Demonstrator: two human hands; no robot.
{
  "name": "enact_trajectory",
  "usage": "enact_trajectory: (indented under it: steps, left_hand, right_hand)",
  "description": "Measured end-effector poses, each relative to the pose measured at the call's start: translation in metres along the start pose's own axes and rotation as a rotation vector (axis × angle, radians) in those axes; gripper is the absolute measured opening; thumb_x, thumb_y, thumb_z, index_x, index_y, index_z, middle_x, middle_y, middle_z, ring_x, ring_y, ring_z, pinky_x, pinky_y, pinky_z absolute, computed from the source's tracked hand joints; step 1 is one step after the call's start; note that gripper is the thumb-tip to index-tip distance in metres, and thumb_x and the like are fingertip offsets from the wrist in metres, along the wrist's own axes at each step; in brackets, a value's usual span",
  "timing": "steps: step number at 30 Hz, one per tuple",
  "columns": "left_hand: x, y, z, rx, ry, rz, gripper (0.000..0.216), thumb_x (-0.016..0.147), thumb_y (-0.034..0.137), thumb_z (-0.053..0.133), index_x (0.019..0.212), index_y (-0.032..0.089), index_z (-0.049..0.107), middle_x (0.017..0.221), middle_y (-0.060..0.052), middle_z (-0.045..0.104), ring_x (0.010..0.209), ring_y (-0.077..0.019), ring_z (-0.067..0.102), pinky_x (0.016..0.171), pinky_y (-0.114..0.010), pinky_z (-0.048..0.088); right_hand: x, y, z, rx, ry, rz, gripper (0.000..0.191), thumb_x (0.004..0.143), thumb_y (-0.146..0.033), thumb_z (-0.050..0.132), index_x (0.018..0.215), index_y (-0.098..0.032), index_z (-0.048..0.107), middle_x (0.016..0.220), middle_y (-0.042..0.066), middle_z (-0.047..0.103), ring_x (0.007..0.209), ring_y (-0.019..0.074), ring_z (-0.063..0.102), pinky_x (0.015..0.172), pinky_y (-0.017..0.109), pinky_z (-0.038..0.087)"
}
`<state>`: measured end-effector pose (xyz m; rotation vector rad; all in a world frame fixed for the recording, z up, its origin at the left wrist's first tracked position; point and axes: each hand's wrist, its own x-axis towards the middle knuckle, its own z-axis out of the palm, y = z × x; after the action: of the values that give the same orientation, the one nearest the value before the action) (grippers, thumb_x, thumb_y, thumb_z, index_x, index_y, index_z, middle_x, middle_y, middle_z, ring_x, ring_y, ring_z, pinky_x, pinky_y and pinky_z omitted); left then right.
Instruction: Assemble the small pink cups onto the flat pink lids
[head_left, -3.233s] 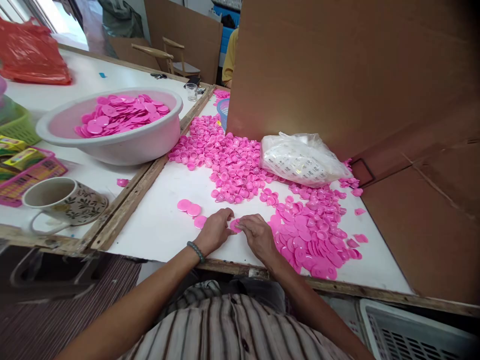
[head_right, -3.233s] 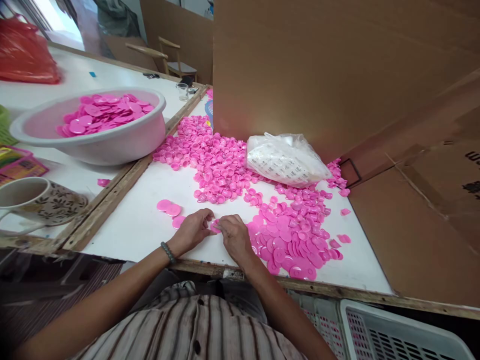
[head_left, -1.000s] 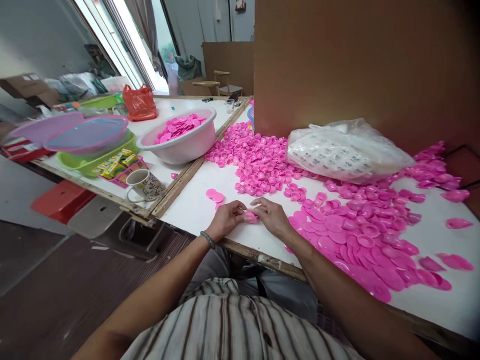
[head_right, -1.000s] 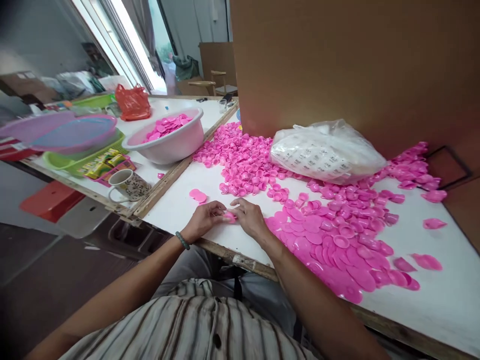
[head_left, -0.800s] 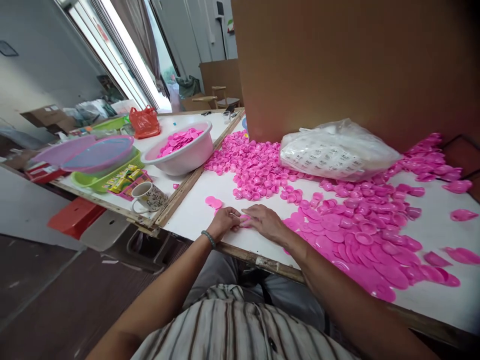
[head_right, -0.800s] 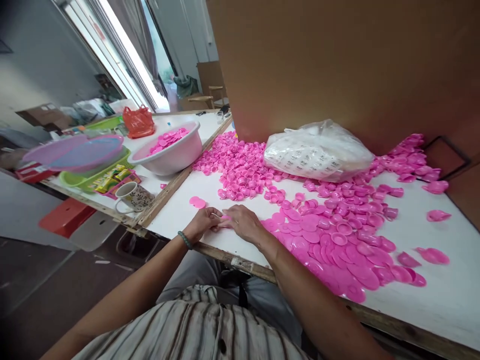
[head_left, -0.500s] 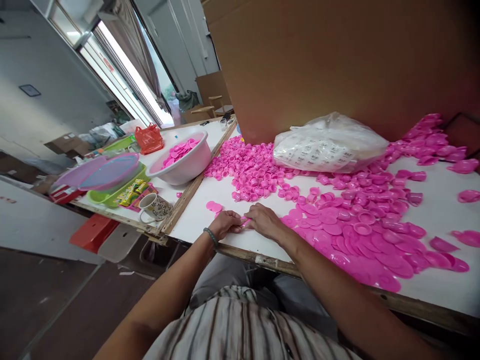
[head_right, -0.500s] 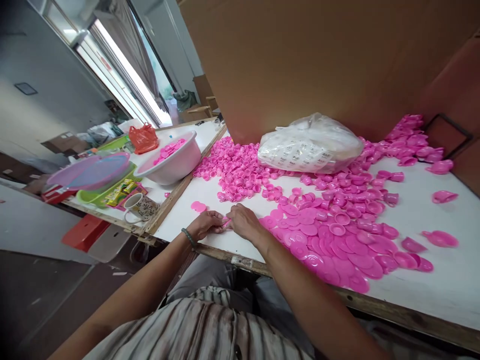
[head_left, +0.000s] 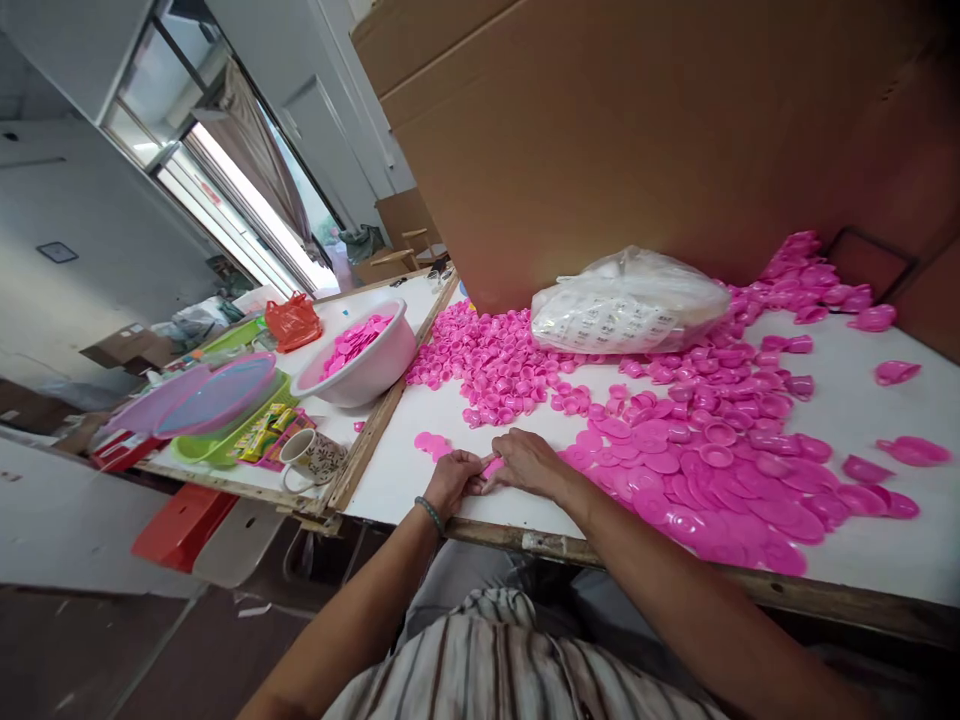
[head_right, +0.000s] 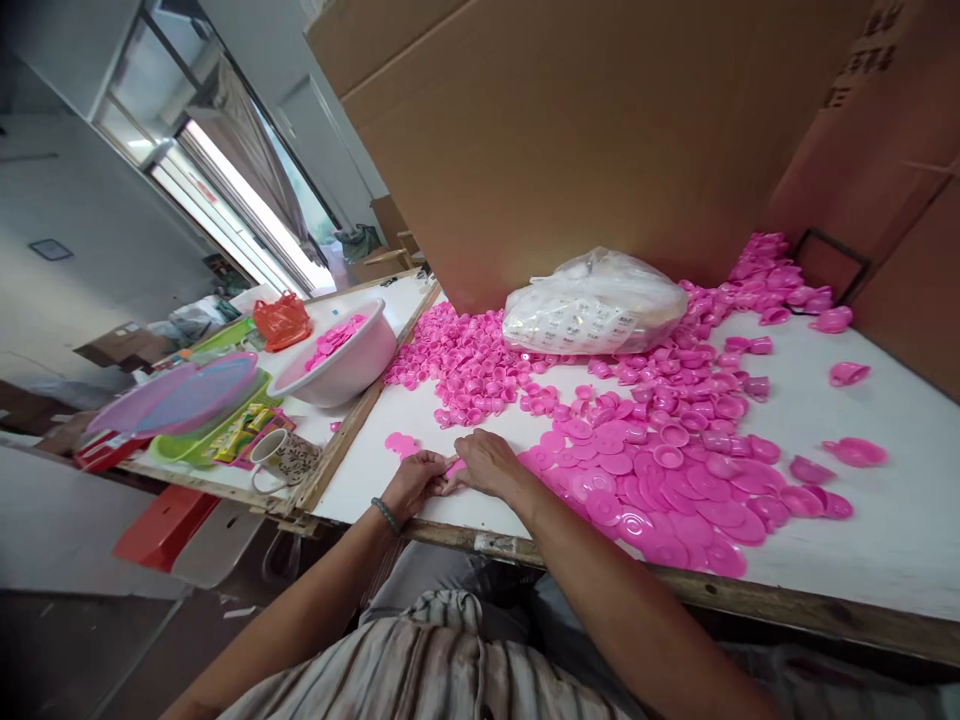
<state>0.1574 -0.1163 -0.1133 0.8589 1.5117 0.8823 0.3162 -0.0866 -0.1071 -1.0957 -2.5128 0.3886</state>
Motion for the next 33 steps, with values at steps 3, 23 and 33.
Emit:
enact_trajectory:
  steps: [3,23,33]
  left_hand:
    - [0.001,-0.007,-0.005,-0.017,0.026,0.085,0.028,0.062,0.030,0.071,0.066,0.013,0.049,0.045,0.003,0.054,0.038,-0.0072,0.050,0.037,-0.016,0.038]
    - [0.000,-0.008,-0.006,-0.003,-0.080,0.088,0.034,0.059,0.035,0.073,0.073,0.014,0.050,0.052,0.001,0.060,0.044,-0.0109,0.057,0.046,-0.022,0.049]
    - [0.004,-0.008,-0.004,-0.004,-0.107,0.040,0.031,0.065,0.037,0.068,0.068,0.017,0.044,0.047,0.003,0.057,0.043,-0.0121,0.056,0.043,-0.023,0.048]
  right_hand:
    - [0.003,-0.003,-0.001,0.119,-0.057,0.035,0.040,0.068,-0.048,0.066,0.091,-0.015,0.065,0.071,0.005,0.063,0.066,0.0161,0.055,0.054,0.022,0.030]
    - [0.000,0.004,0.010,0.393,-0.068,0.175,0.027,0.060,-0.028,0.075,0.084,-0.018,0.067,0.058,-0.005,0.053,0.055,0.0083,0.045,0.051,0.019,0.024]
    - [-0.006,-0.008,0.018,0.201,0.048,0.224,0.012,0.066,-0.022,0.071,0.071,-0.016,0.062,0.065,-0.001,0.054,0.063,0.0112,0.047,0.056,0.020,0.030]
